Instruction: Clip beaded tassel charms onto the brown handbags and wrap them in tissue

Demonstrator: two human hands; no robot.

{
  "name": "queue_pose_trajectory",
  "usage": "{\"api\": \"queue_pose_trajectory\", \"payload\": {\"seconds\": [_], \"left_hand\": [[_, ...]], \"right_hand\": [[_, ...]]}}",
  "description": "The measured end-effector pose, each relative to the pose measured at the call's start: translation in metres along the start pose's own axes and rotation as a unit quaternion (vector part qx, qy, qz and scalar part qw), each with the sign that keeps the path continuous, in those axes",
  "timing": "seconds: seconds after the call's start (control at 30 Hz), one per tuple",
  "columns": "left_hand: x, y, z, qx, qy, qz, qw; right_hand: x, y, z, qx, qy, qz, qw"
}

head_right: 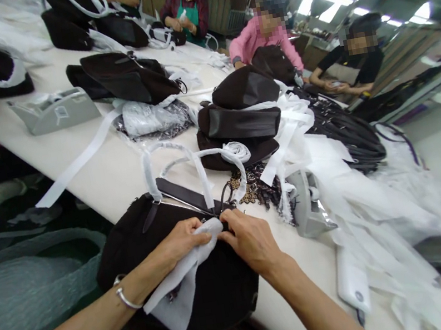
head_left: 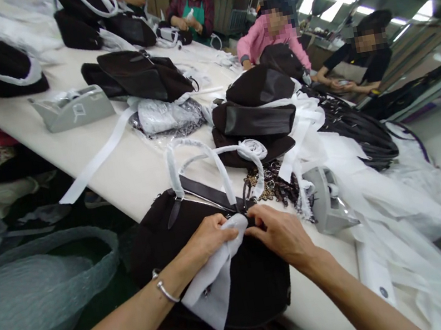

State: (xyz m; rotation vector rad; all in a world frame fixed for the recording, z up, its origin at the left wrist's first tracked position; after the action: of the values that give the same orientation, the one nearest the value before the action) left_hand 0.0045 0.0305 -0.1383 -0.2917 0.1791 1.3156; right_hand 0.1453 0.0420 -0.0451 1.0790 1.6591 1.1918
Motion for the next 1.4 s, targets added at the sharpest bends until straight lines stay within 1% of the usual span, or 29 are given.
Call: {"api": "queue_pose_trajectory", "payload": {"seconds": [0.07,0.1,0.13,0.2,0.27,0.37,0.47,0.53,0.6,0.67,0.73,0.8,0.87,0.9,1.0,1.07,1.1,1.17,1.23,1.33,1.4], "left_hand": [[-0.001,-0.001,0.0,0.012,-0.019,0.007,1.0],[-0.001,-0.001,0.001,0.03,-0.03,0.011,0.999],[0.0,-0.002,0.001,0.057,-0.041,0.015,0.997],[0.001,-0.002,0.003,0.12,-0.056,0.022,0.991],[0.001,-0.002,0.005,0.166,-0.054,0.023,0.984],[-0.006,0.0,0.01,0.167,-0.02,0.004,0.986],[-0.027,0.005,0.015,0.107,0.025,-0.037,0.993],[-0.046,0.012,0.015,0.071,0.058,-0.06,0.994],[-0.062,0.019,0.012,0.051,0.084,-0.07,0.993],[-0.073,0.027,0.009,0.042,0.094,-0.064,0.993],[-0.078,0.033,0.005,0.027,0.1,-0.052,0.993],[-0.079,0.036,0.002,0.0,0.104,-0.046,0.994],[-0.078,0.035,0.001,-0.024,0.104,-0.051,0.993],[-0.077,0.035,0.0,-0.027,0.101,-0.053,0.993],[-0.077,0.034,0.001,0.006,0.071,-0.051,0.996],[-0.078,0.035,0.006,0.069,0.018,-0.045,0.996],[-0.079,0.035,0.01,0.112,-0.015,-0.041,0.993],[-0.082,0.036,0.018,0.204,-0.076,-0.026,0.976],[-0.086,0.037,0.024,0.262,-0.117,-0.009,0.958],[-0.093,0.041,0.025,0.266,-0.14,0.028,0.953],[-0.1,0.046,0.024,0.28,-0.148,0.061,0.947]], "right_hand": [[0.009,0.004,-0.016,-0.052,0.112,-0.019,0.992],[0.014,0.002,-0.021,-0.077,0.153,-0.044,0.984],[0.02,-0.001,-0.024,-0.099,0.18,-0.073,0.976],[0.033,-0.009,-0.026,-0.135,0.204,-0.126,0.961],[0.043,-0.016,-0.026,-0.155,0.214,-0.158,0.951],[0.051,-0.024,-0.024,-0.165,0.223,-0.166,0.946],[0.05,-0.024,-0.021,-0.166,0.222,-0.148,0.949],[0.044,-0.019,-0.019,-0.158,0.223,-0.132,0.953],[0.031,-0.006,-0.019,-0.142,0.227,-0.105,0.958],[0.012,0.009,-0.024,-0.119,0.24,-0.068,0.961],[-0.013,0.02,-0.034,-0.089,0.273,-0.046,0.957],[-0.036,0.019,-0.048,-0.065,0.316,-0.045,0.945],[-0.051,0.01,-0.061,-0.047,0.352,-0.043,0.934],[-0.054,0.004,-0.067,-0.039,0.367,-0.039,0.929],[-0.049,-0.015,-0.08,-0.005,0.4,-0.038,0.916],[-0.037,-0.024,-0.083,0.019,0.396,-0.044,0.917],[-0.031,-0.028,-0.083,0.032,0.388,-0.048,0.92],[-0.021,-0.033,-0.082,0.062,0.372,-0.055,0.924],[-0.014,-0.037,-0.081,0.092,0.358,-0.053,0.928],[-0.007,-0.041,-0.082,0.113,0.339,-0.032,0.934],[-0.006,-0.045,-0.086,0.093,0.352,-0.031,0.931]]}}
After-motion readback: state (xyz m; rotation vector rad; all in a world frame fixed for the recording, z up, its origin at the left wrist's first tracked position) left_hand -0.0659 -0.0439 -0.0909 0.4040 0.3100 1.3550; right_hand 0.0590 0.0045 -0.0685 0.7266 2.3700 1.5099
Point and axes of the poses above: each hand's wrist, its own x-axis towards the middle knuckle, its own y-axis out of the back of the hand, z = x × y, the point moved 6 cm from there along x, towards the middle knuckle, and after that the axes turned 8 degrees about -y, right-handed, at the moved point
